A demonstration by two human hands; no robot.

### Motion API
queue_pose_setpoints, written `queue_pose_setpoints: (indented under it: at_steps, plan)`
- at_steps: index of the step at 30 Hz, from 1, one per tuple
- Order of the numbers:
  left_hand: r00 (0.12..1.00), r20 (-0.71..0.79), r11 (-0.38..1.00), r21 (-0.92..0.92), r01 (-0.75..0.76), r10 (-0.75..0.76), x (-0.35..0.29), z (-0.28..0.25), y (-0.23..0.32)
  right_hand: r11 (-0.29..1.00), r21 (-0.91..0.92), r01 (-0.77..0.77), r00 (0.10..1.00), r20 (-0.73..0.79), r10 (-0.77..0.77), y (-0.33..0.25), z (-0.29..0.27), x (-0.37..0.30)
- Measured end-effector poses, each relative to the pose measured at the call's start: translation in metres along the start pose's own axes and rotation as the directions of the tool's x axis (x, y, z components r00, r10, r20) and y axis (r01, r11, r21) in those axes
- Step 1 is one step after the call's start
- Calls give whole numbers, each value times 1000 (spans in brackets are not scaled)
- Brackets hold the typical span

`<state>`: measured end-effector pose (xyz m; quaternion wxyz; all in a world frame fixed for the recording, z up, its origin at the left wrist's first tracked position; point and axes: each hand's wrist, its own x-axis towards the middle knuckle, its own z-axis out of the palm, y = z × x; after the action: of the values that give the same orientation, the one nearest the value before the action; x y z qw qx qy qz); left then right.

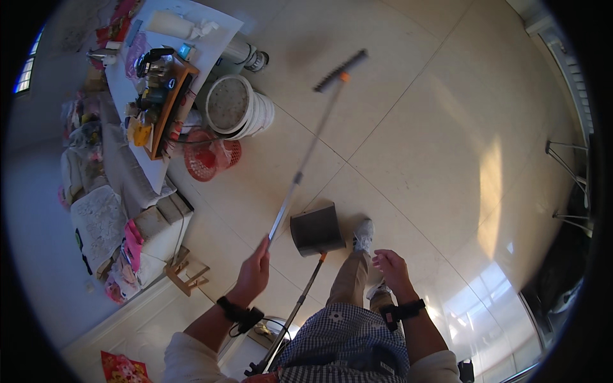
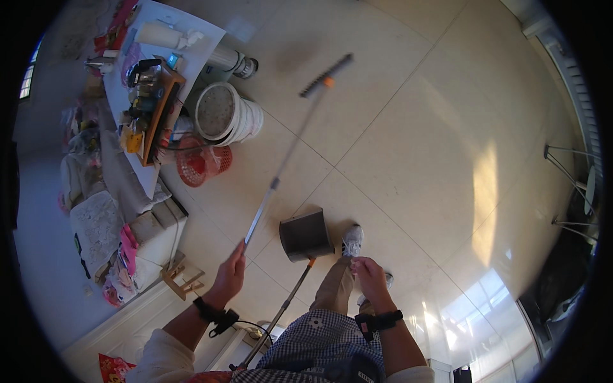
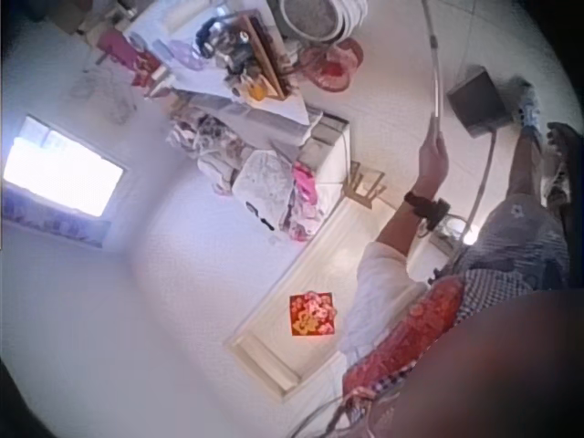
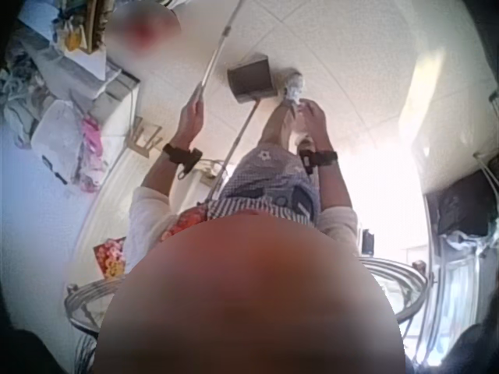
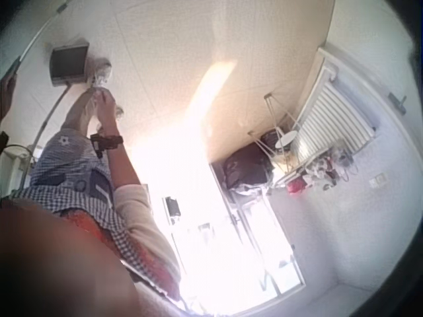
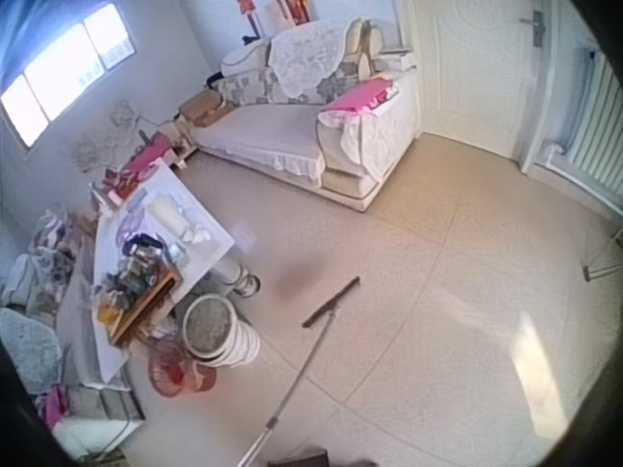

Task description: The person sweeps a tiled floor with a broom and collects debris into a dustpan. They move around the room, sweeping different areas and periodically emptying the dustpan into a trash bin.

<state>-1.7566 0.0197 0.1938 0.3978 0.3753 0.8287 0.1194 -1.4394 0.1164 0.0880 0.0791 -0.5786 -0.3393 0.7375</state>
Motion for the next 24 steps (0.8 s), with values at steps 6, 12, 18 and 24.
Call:
queue_pose_setpoints:
  at_steps: [6,12,18,24]
  plan:
    - [975,-190,984,111,142,-119,135,33,-41,1000,-7,-7,1000,19,7,-3,3,-1]
    - [996,-68,979,194,62,-49,54,83,-27,998,-65,-19,1000,-8,18,16,-12,-10]
    - [974,216,992,114,51,-75,-66,103,36,999,22,-39,999,-27,40,33,-37,-29]
    - [934,330,991,33,133,-136,-155,146,69,997,51,-50,997,-56,53,57,-71,-64]
